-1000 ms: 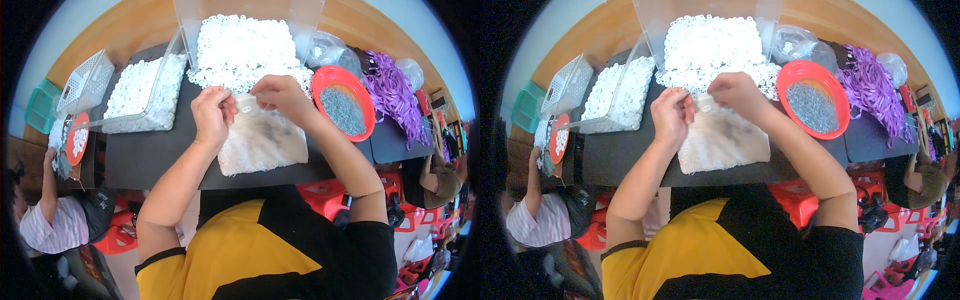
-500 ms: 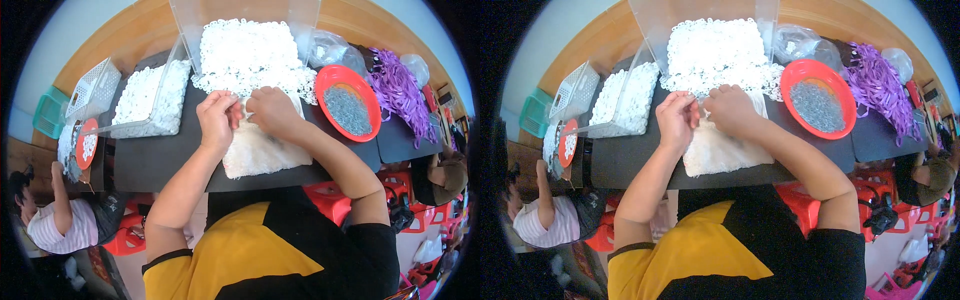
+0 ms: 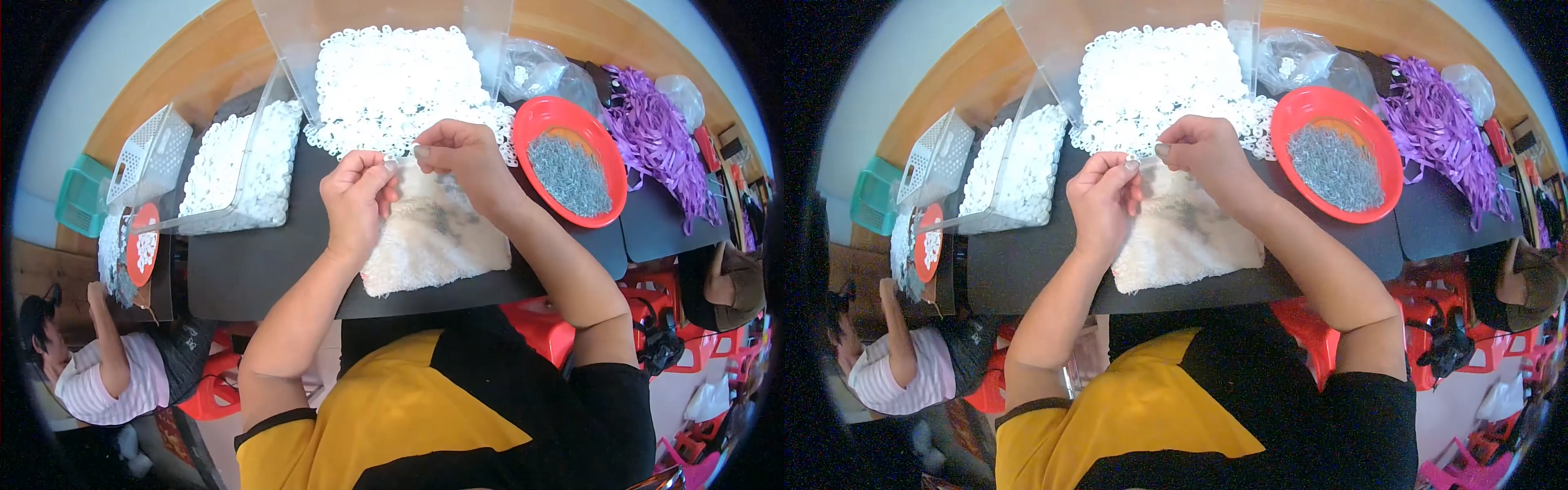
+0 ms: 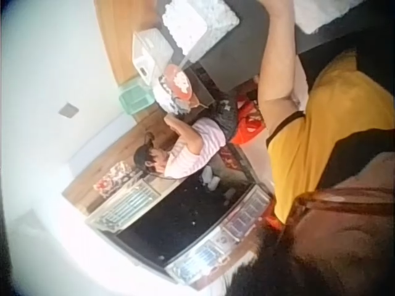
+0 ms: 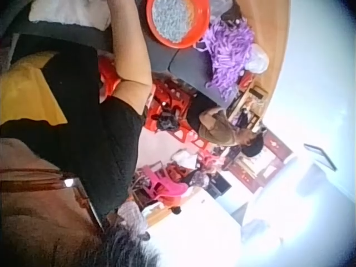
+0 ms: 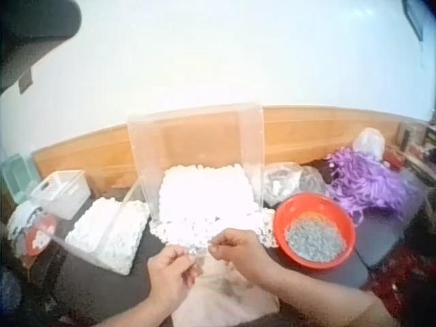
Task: The recorder manually inserts small metal pins into white plastic rings to assemble small components at a workbench.
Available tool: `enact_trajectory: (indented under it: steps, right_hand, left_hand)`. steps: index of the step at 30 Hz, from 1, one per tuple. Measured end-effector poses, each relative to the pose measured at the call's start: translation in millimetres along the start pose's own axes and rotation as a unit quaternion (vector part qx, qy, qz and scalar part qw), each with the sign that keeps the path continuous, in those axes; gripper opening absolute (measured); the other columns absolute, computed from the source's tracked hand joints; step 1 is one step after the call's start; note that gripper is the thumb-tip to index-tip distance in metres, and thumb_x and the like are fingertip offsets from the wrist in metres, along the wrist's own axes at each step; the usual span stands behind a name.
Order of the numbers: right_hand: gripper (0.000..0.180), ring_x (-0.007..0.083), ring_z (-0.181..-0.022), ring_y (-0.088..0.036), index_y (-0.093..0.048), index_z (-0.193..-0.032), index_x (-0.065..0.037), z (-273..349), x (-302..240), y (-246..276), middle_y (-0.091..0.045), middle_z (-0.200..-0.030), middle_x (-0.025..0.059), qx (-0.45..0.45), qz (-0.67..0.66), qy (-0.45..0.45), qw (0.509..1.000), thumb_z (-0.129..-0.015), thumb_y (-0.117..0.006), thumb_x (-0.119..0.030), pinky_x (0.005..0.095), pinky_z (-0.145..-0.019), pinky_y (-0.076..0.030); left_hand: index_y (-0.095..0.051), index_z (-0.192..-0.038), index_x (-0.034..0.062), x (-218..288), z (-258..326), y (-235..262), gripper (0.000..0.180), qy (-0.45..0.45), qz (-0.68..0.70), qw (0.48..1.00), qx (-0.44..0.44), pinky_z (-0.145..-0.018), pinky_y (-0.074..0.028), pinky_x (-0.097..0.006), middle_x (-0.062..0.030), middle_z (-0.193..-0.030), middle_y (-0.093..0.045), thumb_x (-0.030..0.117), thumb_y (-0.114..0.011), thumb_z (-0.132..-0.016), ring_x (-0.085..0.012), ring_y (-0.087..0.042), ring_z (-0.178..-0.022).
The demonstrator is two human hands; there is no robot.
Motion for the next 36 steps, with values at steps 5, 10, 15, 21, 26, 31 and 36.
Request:
enact_trajectory:
  steps: [5, 10, 15, 21, 26, 31, 36]
  right_hand:
    - [0.011, 0.0098, -0.067, -0.058, -0.066, -0.09, 0.002, 3.3, -1.5, -4.0, -0.064, -0.075, 0.005, 0.021, -0.156, -0.066, 0.985, -0.082, -0.067, -0.005, 0.0218, -0.061, -0.044]
    - [0.013, 0.0136, -0.075, -0.063, -0.065, -0.095, 0.002, 4.7, -2.7, -5.6, -0.066, -0.082, 0.0069, 0.007, -0.123, -0.067, 0.99, -0.086, -0.064, -0.007, 0.0239, -0.069, -0.046]
    - [0.013, 0.0132, -0.075, -0.063, -0.065, -0.095, 0.002, 4.9, -2.4, -6.0, -0.066, -0.082, 0.007, 0.003, -0.113, -0.054, 0.992, -0.085, -0.064, -0.006, 0.0241, -0.069, -0.046]
    - [0.013, 0.0111, -0.074, -0.061, -0.066, -0.094, 0.002, 5.9, -2.7, -6.1, -0.066, -0.081, 0.0061, 0.009, -0.09, -0.04, 0.995, -0.084, -0.065, -0.006, 0.0237, -0.068, -0.046]
    - [0.012, 0.0094, -0.071, -0.058, -0.068, -0.092, 0.001, 6.2, -3.6, -6.5, -0.066, -0.079, 0.005, 0.011, -0.079, -0.018, 0.997, -0.082, -0.065, -0.005, 0.023, -0.067, -0.046]
    - [0.011, 0.0093, -0.07, -0.058, -0.068, -0.091, 0.001, 5.6, -0.5, -9.5, -0.065, -0.075, 0.0048, -0.02, -0.08, -0.031, 0.996, -0.083, -0.066, -0.006, 0.0233, -0.066, -0.046]
    - [0.011, 0.0103, -0.068, -0.058, -0.067, -0.09, 0.001, 3.2, -5.4, -3.3, -0.065, -0.075, 0.0056, -0.031, -0.089, -0.044, 0.995, -0.083, -0.066, -0.007, 0.0236, -0.066, -0.046]
  left_hand:
    - [-0.061, -0.087, -0.0005, -0.2, 3.6, -3.6, 0.006, -0.012, -0.047, 0.999, -0.009, -0.042, -0.037, -0.02, -0.004, -0.068, -0.06, 0.005, -0.059, -0.087, -0.0063, -0.052, -0.052]
    - [-0.061, -0.087, -0.0007, 0.5, 3.8, -3.9, 0.007, -0.015, -0.042, 0.999, -0.005, -0.041, -0.036, -0.02, -0.004, -0.067, -0.06, 0.006, -0.06, -0.087, -0.0061, -0.053, -0.052]
    - [-0.061, -0.086, -0.0008, 2.4, 4.5, -4.5, 0.007, -0.008, -0.049, 0.999, -0.005, -0.041, -0.036, -0.02, -0.0039, -0.067, -0.059, 0.007, -0.06, -0.087, -0.0062, -0.052, -0.052]
    - [-0.061, -0.085, -0.0007, 5.1, 5.3, -4.7, 0.008, -0.001, -0.072, 0.997, -0.016, -0.042, -0.036, -0.019, -0.0032, -0.066, -0.059, 0.007, -0.061, -0.087, -0.0062, -0.052, -0.051]
    - [-0.061, -0.085, -0.0006, 3.7, 5.4, -5.0, 0.009, 0.004, -0.072, 0.997, -0.023, -0.042, -0.036, -0.019, -0.0024, -0.066, -0.058, 0.008, -0.061, -0.088, -0.0057, -0.051, -0.052]
    - [-0.061, -0.086, -0.0008, 3.4, 5.8, -6.4, 0.008, -0.004, -0.066, 0.997, -0.037, -0.043, -0.036, -0.019, -0.0026, -0.068, -0.059, 0.007, -0.06, -0.088, -0.0056, -0.052, -0.053]
    - [-0.061, -0.09, -0.0016, 3.4, 4.1, -6.7, 0.007, 0.003, -0.046, 0.997, -0.057, -0.044, -0.039, -0.019, -0.0042, -0.07, -0.061, 0.005, -0.061, -0.088, -0.0067, -0.053, -0.054]
Point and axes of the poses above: each hand's wrist, its own z-axis away from the middle knuckle, its own y-axis out of the back of the hand, x = y × z, the point moved 4 cm from there along -z, towards the middle knuckle
